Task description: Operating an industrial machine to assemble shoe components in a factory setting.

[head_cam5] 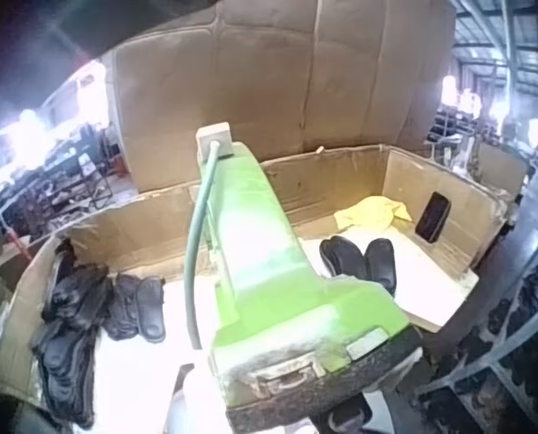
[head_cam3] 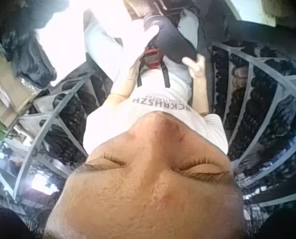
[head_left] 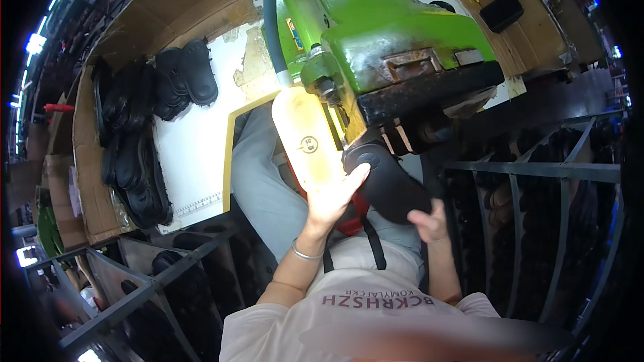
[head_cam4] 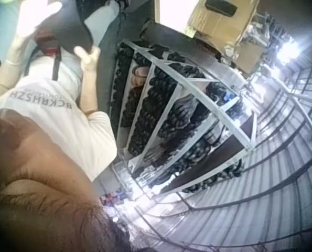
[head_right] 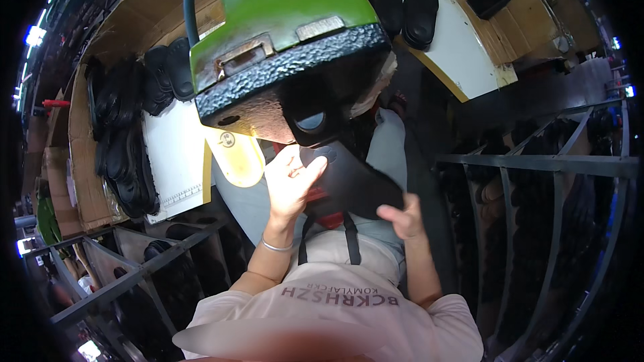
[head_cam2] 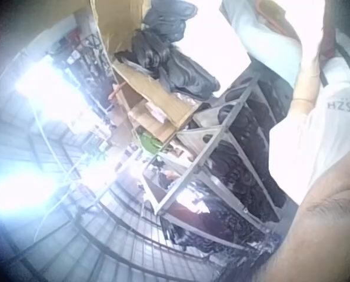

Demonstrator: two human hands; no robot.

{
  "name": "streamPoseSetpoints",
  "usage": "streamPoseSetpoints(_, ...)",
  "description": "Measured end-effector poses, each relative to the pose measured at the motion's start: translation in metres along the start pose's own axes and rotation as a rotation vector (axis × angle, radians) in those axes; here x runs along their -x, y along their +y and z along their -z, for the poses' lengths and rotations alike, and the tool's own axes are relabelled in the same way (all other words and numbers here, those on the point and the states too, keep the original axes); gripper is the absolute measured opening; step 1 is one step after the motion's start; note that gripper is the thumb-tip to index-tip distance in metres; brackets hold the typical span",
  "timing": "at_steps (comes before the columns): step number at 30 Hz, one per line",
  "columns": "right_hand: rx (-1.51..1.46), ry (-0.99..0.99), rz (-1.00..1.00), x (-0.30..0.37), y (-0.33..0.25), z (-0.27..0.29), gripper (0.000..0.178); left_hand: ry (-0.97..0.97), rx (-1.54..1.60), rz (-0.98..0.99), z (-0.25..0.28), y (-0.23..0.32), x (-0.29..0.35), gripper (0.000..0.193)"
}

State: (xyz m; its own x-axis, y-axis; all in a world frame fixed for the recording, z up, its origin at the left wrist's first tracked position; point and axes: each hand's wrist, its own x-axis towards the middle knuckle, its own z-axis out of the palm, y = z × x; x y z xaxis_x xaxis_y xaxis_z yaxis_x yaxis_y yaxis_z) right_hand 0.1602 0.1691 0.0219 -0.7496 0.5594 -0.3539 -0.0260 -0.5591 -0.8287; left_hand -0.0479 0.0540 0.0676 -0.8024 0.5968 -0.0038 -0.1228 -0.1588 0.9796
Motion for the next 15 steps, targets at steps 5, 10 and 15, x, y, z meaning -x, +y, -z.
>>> streamPoseSetpoints(5, -0.137, 0.152, 0.269, -0.043, -0.055, 0.0, 0.037, -0.052, 0.06, 0.088, -0.009, 0.005, -0.006, 0.015)
streamPoseSetpoints(10, -0.099, 0.103, 0.387, -0.097, -0.09, -0.022, 0.034, -0.067, -0.072, 0.002, 0.0, -0.007, -0.009, 0.017)
streamPoseSetpoints(15, -0.226, -0.047, 0.42, -0.118, -0.075, -0.036, 0.041, -0.107, 0.029, -0.068, 0.032, -0.001, -0.011, 0.019)
